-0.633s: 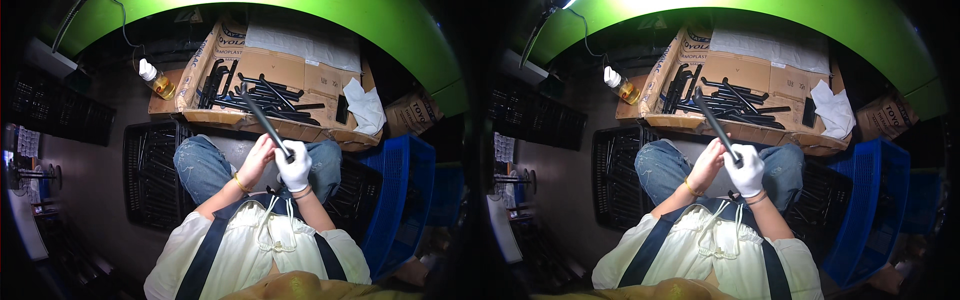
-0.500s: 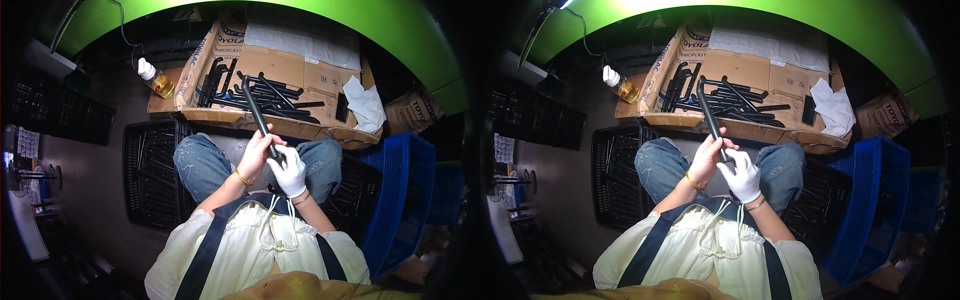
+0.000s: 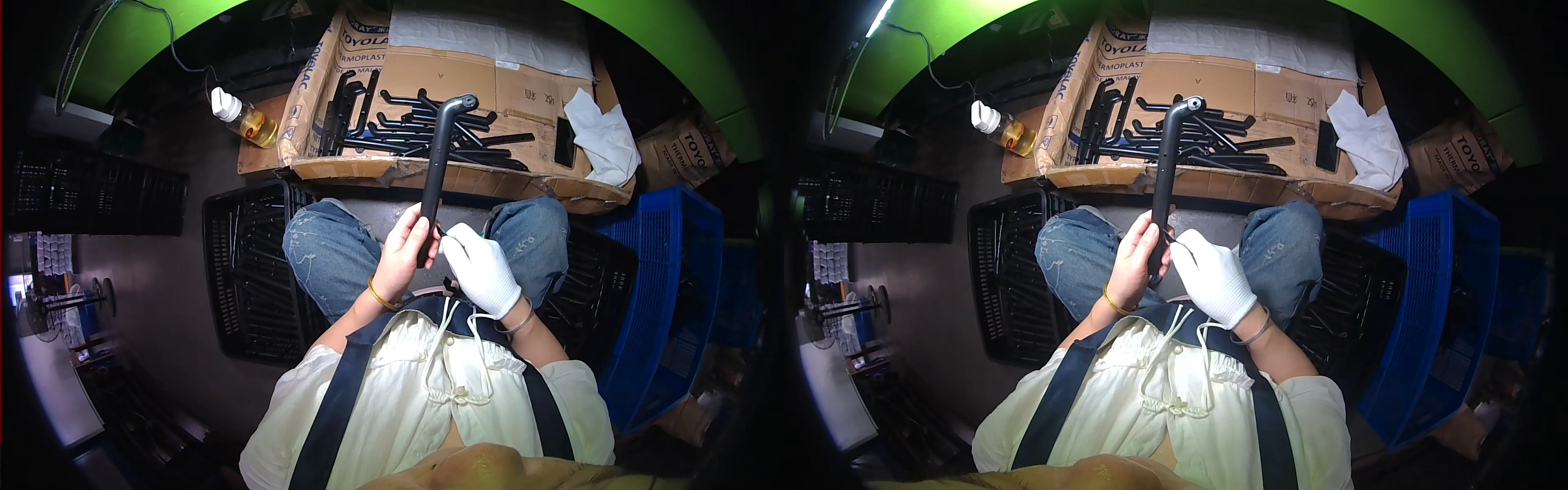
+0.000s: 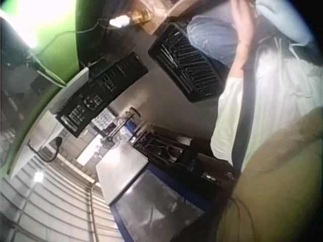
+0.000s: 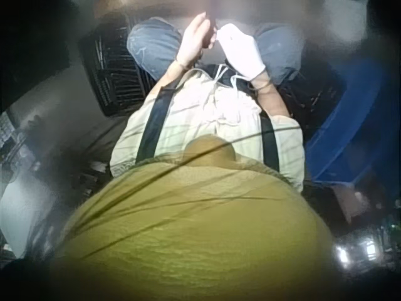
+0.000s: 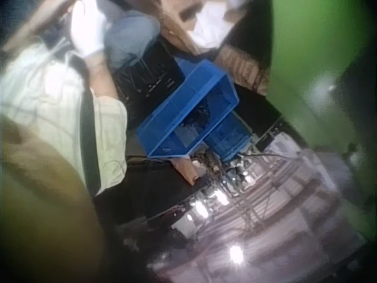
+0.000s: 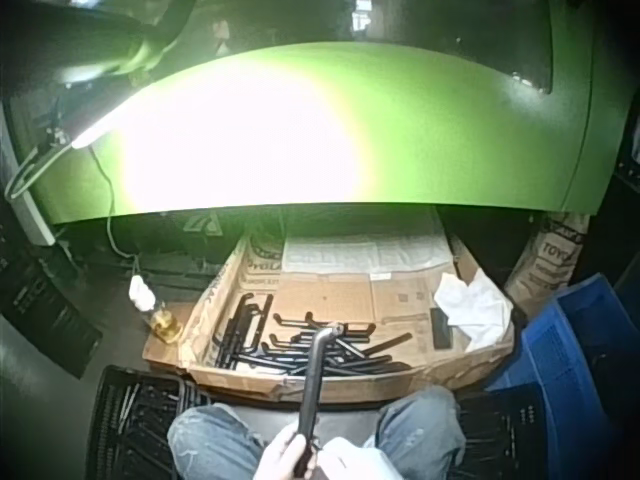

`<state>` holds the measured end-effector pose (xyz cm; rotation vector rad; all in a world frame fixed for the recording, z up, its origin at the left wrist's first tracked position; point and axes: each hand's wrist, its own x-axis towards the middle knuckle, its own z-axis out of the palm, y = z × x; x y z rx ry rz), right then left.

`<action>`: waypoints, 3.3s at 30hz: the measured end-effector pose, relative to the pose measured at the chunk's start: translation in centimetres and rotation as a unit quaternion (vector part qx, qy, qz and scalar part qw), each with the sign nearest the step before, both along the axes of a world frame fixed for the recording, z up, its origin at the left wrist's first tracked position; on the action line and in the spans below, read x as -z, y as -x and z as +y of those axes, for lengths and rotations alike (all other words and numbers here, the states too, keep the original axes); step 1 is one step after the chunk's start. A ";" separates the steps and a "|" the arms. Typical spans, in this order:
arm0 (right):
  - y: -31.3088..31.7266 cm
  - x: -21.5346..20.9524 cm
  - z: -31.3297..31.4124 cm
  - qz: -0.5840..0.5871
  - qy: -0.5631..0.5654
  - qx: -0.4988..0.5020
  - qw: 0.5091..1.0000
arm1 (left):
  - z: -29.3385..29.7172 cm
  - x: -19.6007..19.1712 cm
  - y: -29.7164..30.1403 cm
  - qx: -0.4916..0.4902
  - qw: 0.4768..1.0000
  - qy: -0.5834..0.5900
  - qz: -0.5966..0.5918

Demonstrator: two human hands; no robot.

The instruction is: Inspecting and organizing L-shaped plastic or metal components from a cardboard box.

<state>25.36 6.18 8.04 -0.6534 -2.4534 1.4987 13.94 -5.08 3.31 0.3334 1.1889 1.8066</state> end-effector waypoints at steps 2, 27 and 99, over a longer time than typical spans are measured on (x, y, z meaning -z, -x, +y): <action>0.2 0.4 0.0 0.029 -0.051 -0.039 0.998 | -0.4 -0.2 -0.3 -0.001 1.000 0.015 0.003; 0.2 1.5 0.0 0.008 0.030 -0.042 0.999 | -1.4 -0.1 -0.8 -0.011 0.942 0.104 0.320; 0.7 -2.5 -0.7 -0.035 -0.236 -0.173 0.956 | -2.2 -3.6 0.8 0.105 0.990 0.074 -0.050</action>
